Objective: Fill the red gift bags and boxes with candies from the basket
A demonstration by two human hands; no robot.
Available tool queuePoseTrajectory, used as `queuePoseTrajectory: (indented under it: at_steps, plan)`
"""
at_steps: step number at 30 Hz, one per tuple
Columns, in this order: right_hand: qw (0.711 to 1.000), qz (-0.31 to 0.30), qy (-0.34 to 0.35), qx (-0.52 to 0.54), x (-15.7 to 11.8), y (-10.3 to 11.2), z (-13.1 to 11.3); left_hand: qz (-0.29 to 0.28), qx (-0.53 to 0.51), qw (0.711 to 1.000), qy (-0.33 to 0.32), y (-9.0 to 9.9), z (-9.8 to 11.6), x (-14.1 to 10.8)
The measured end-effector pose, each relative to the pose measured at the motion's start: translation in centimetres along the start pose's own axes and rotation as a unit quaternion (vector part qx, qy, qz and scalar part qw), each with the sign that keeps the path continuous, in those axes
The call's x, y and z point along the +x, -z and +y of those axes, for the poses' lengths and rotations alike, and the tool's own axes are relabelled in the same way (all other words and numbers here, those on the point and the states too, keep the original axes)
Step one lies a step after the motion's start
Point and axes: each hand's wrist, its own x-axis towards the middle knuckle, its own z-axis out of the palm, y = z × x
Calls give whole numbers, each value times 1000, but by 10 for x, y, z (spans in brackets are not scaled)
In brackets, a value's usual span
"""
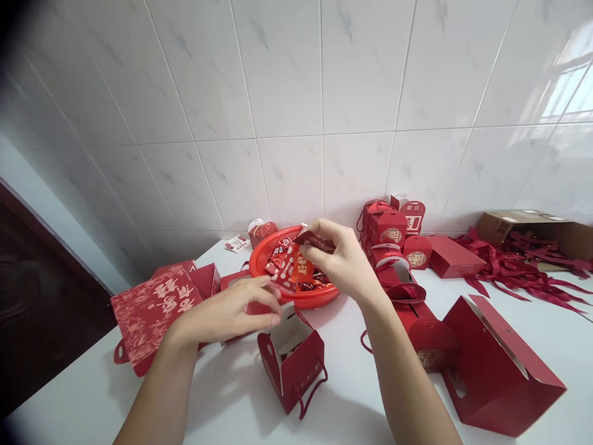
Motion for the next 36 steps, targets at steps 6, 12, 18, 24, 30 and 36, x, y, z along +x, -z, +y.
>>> queuePoseTrajectory:
  at_steps: [6, 12, 18, 24, 30, 36]
  plan:
    - [973, -176, 37, -143, -10, -14, -3, -55, -22, 997, 48, -4, -17, 6]
    - [927, -285, 34, -242, -12, -23, 3, -17, -93, 995, 37, -8, -32, 10]
    - [919, -308, 42, -241, -11, -23, 1, -26, -127, 991, 22, -10, -37, 9]
    - [886, -404, 11, -229, -12, -24, 6, -51, -152, 987, 15, -11, -41, 10]
    - [850, -426, -32, -307, -12, -21, 7, -69, -177, 982, -19, -11, -41, 8]
    - [849, -409, -83, -323, -13, -3, -3, -10, -204, 979, -29, -19, -40, 1]
